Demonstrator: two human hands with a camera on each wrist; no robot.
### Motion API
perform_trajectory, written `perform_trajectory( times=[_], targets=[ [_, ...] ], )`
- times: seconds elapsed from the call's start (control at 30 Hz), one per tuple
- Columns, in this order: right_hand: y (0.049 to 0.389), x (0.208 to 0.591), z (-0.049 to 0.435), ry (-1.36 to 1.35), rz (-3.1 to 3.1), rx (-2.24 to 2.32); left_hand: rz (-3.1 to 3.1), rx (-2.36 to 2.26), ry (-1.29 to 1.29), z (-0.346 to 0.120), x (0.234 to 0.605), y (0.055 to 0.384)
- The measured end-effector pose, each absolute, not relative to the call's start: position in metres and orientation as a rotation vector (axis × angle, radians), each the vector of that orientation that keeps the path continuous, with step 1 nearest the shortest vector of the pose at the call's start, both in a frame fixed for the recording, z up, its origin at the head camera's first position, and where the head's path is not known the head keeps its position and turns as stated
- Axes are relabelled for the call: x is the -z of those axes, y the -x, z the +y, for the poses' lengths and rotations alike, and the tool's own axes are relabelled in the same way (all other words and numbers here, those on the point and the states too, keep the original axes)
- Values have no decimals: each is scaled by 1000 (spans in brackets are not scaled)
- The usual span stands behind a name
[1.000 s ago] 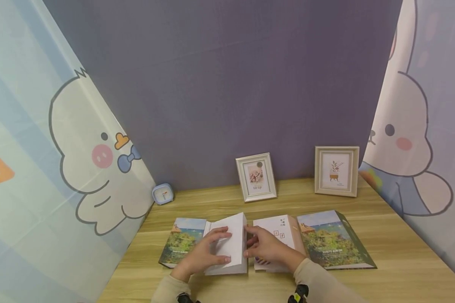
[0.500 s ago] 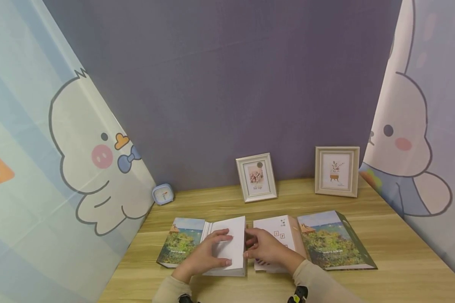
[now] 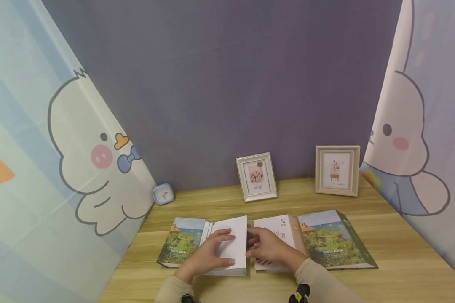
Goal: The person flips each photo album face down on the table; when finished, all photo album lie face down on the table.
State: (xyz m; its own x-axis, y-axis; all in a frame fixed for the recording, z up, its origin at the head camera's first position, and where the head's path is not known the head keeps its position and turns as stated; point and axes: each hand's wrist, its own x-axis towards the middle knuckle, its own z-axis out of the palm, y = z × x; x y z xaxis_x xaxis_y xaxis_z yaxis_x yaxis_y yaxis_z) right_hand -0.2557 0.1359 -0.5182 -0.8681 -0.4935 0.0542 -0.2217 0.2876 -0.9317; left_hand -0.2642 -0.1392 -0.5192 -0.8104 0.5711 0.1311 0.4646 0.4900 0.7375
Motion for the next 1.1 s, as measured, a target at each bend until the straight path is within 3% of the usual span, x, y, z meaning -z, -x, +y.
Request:
perform_trajectory(
  times=[1.1],
  targets=[
    [256, 509, 145, 683, 2356, 1648, 2633, -1227, -939, -135, 515, 262]
  ],
)
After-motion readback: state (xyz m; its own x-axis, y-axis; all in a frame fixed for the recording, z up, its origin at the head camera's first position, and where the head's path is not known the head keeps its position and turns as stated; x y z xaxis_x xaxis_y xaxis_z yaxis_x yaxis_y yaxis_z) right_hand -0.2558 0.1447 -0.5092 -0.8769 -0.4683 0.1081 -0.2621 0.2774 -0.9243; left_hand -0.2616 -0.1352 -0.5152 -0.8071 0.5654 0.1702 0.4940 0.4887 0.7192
